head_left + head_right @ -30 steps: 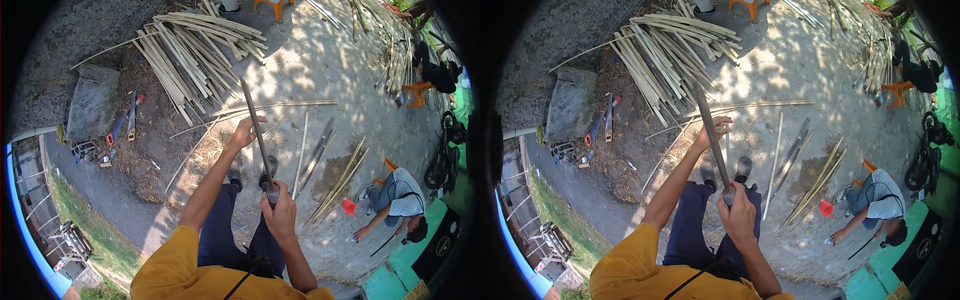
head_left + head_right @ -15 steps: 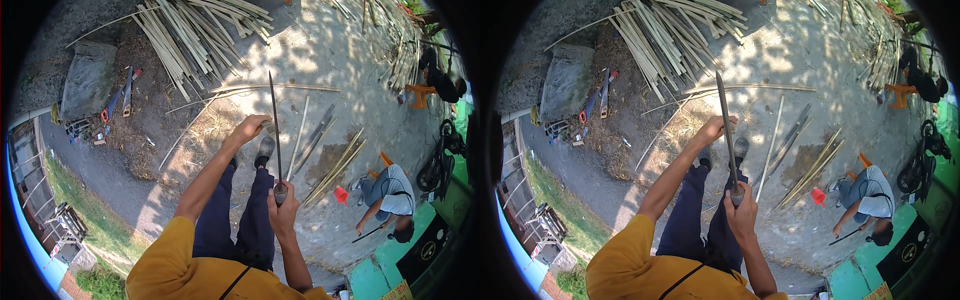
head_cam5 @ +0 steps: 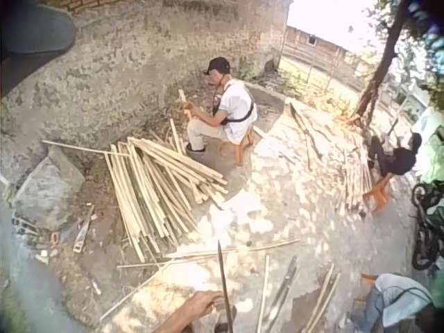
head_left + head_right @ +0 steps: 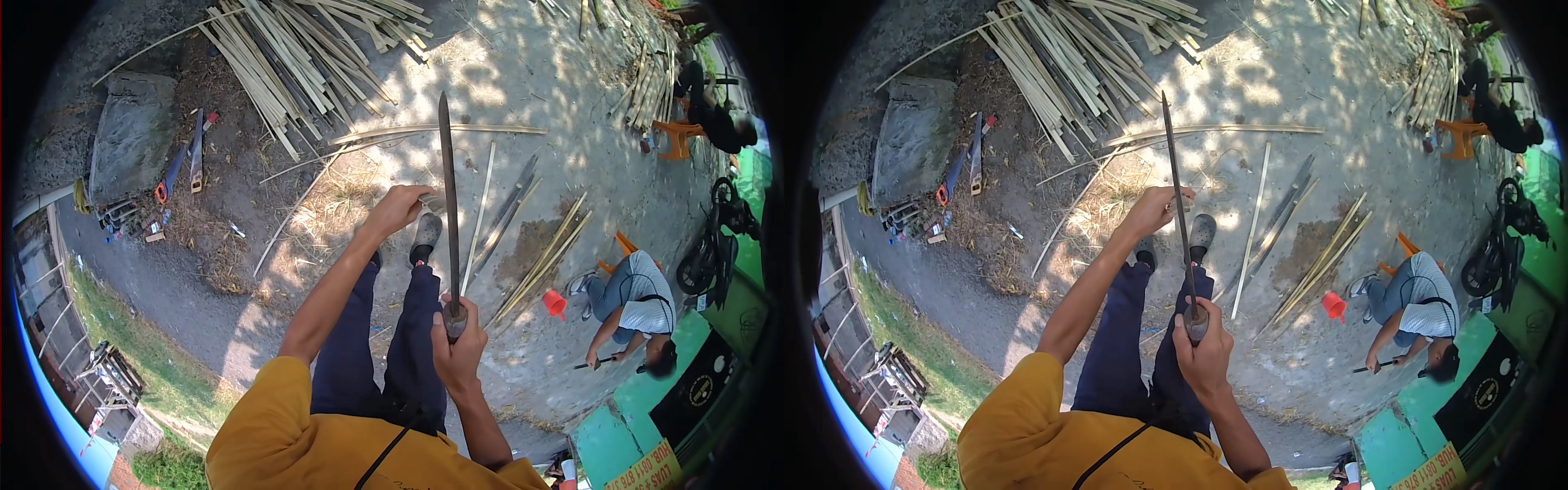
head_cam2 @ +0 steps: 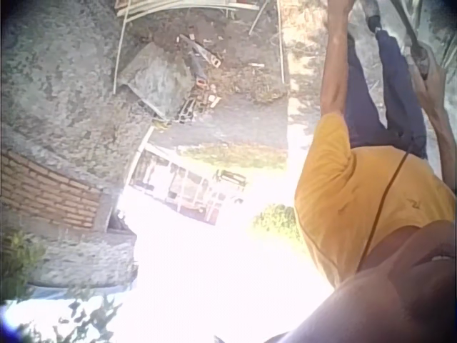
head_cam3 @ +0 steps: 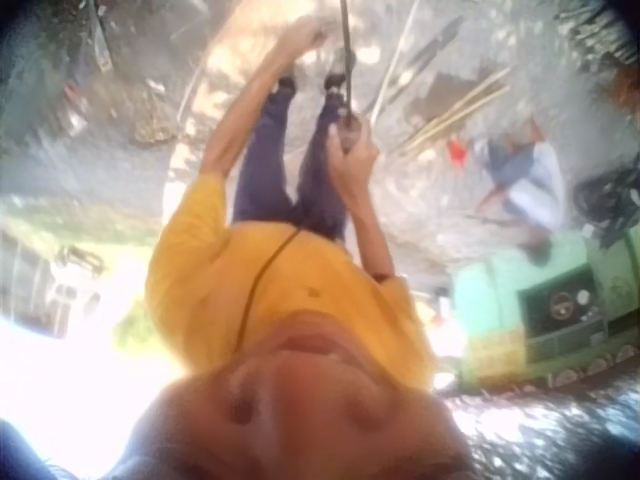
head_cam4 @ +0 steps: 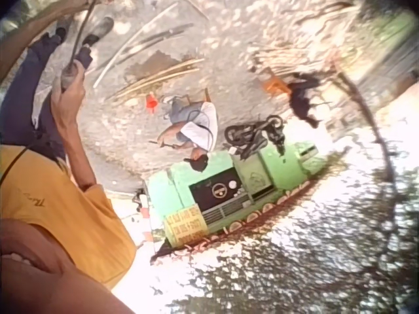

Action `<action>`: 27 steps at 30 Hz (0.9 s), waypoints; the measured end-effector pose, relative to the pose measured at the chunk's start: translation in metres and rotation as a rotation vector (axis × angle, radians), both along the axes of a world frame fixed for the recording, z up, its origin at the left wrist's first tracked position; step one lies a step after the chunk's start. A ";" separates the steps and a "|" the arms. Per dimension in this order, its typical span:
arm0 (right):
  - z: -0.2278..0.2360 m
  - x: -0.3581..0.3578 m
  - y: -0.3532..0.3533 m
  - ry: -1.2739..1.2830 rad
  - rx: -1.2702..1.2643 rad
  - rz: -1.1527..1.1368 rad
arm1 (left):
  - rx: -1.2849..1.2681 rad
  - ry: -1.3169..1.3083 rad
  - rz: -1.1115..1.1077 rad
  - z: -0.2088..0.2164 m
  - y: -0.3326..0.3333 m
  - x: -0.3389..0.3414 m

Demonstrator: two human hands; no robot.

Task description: The person trims a long bamboo strip by pulling it against the blade of a machete held in their hand, removing shavings to thin the material. They repeat the action several times to reach a desired thickness and pick up a new strip from the ground to continue.

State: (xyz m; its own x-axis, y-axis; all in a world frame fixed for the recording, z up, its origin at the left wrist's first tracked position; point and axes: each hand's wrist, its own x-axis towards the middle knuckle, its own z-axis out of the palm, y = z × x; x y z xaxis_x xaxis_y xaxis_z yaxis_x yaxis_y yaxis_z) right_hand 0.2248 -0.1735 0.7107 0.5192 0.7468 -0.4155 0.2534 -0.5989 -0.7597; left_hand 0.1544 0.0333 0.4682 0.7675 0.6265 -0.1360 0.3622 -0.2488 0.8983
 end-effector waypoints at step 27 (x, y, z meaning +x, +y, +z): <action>-0.015 -0.005 0.009 -0.001 -0.009 -0.001 | 0.069 -0.093 0.084 -0.021 0.024 -0.011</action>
